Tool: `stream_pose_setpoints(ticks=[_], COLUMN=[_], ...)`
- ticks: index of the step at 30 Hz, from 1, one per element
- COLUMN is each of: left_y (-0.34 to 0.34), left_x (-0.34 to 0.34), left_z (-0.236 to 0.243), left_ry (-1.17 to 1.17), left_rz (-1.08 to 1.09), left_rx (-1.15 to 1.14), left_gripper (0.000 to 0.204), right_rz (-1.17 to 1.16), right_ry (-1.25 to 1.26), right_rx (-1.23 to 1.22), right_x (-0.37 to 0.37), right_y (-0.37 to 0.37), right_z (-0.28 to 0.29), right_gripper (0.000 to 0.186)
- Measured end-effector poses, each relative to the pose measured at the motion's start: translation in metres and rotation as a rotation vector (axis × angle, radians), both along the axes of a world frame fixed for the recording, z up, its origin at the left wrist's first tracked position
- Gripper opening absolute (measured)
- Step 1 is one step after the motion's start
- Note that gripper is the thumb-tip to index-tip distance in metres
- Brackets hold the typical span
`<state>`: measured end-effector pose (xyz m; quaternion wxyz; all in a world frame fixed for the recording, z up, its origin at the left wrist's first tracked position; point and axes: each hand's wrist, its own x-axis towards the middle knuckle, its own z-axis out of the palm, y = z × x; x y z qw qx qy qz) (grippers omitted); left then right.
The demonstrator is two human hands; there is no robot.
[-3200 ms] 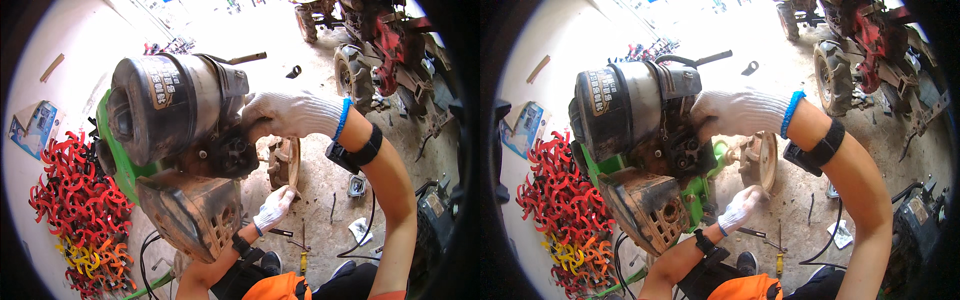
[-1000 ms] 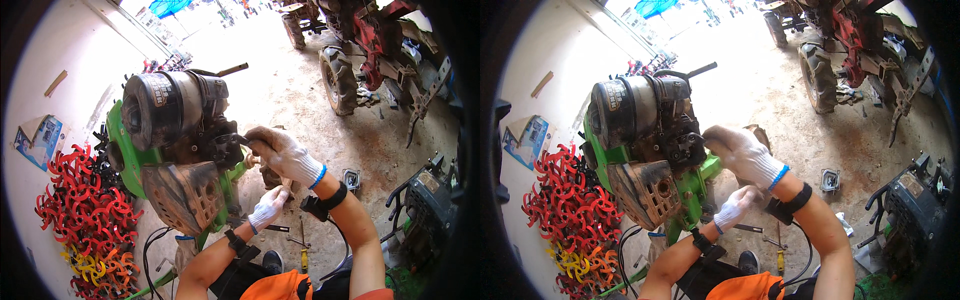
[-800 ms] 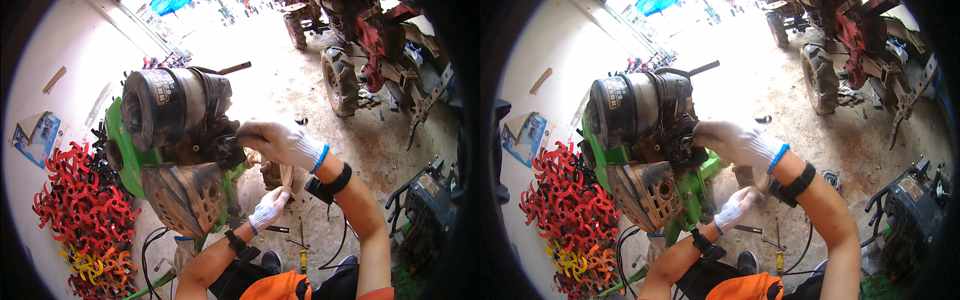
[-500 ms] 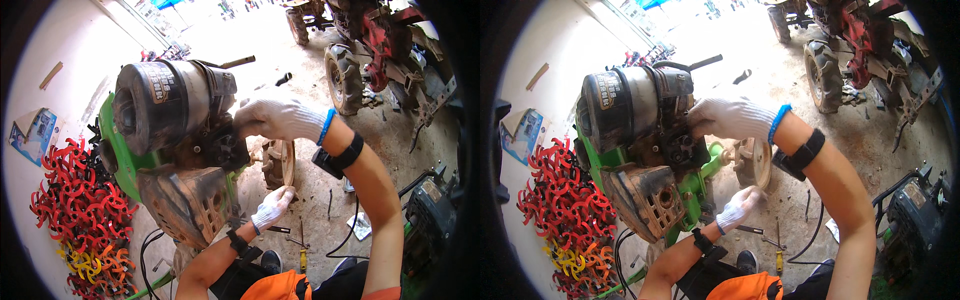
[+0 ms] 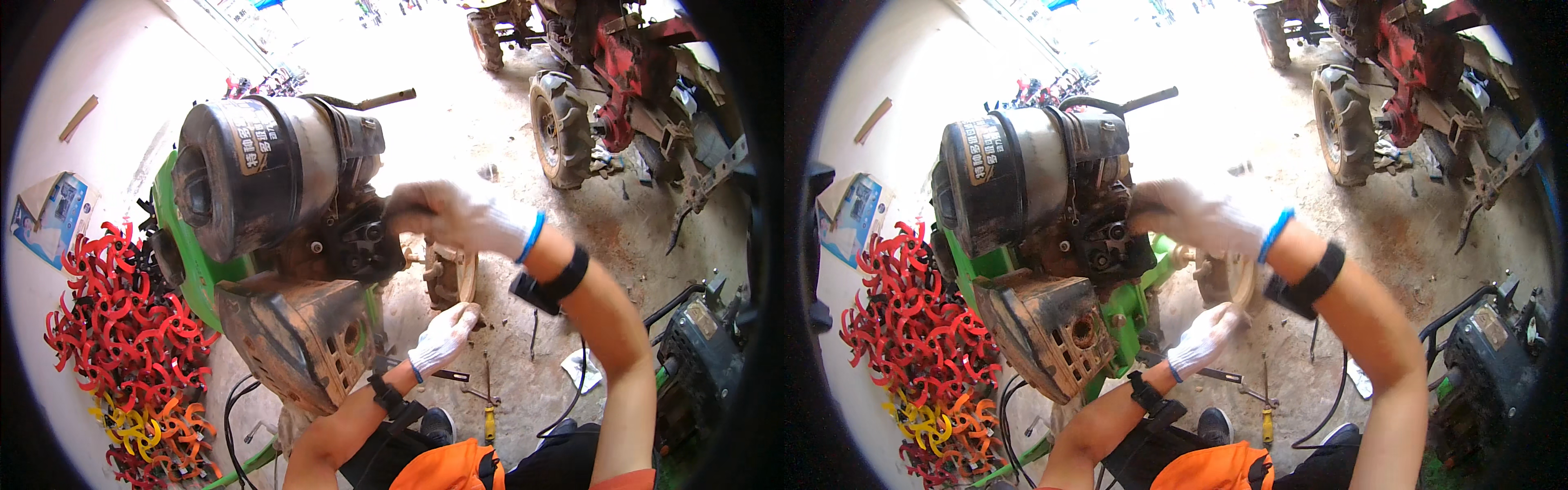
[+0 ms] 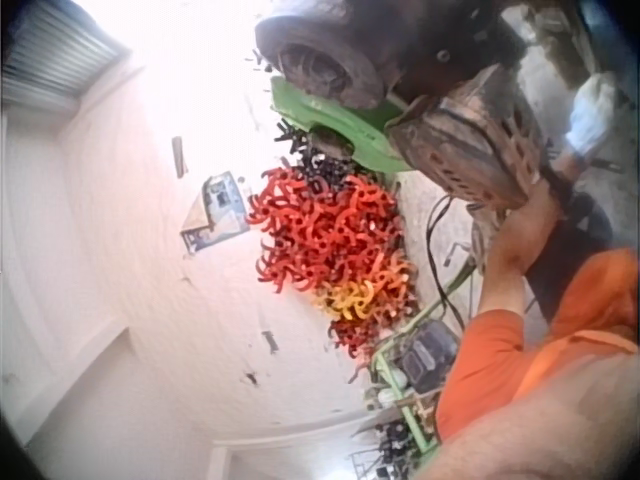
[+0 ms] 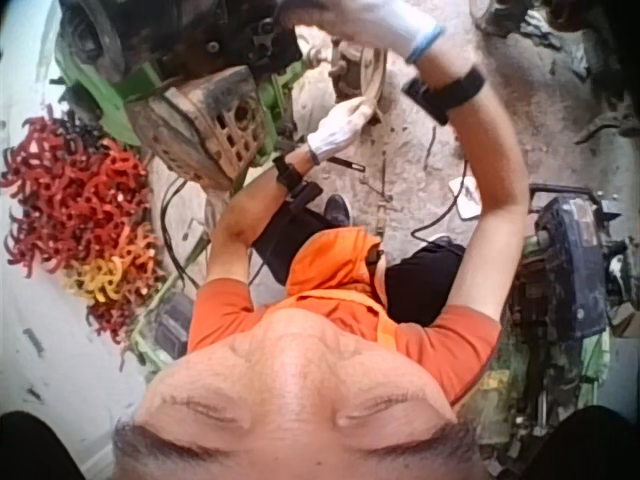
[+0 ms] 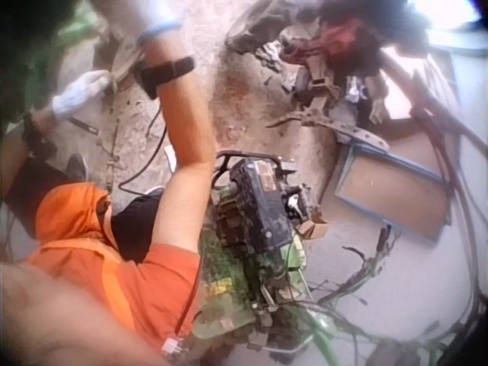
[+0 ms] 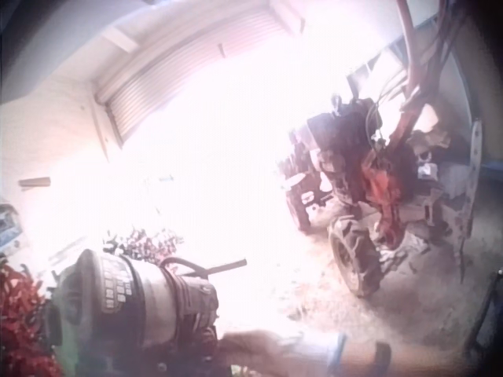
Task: The person uses a wrench to tighten bolts on a small engine mounted on a green frame. They repeatedly adjust the wrench and reposition their hands to secure the fasteners on the engine block.
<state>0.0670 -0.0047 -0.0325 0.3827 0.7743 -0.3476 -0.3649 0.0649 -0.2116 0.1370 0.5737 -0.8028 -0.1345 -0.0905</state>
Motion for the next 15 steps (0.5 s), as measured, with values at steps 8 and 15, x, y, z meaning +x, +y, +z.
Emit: stream_pose_setpoints(ticks=[8,15], left_y=[0.019,0.007], left_x=[-0.003,-0.014], left_z=[-0.041,0.002], left_ry=[-0.413,-0.085], left_rz=[-0.142,0.008], left_rx=[-0.111,-0.049], left_gripper=[0.058,0.049], right_rz=[-0.323,-0.246], right_ry=[0.145,-0.07], right_rx=[0.671,0.428], right_x=[-0.024,-0.061], right_y=[0.103,0.059], right_z=[-0.05,-0.037], right_gripper=[0.044,0.032])
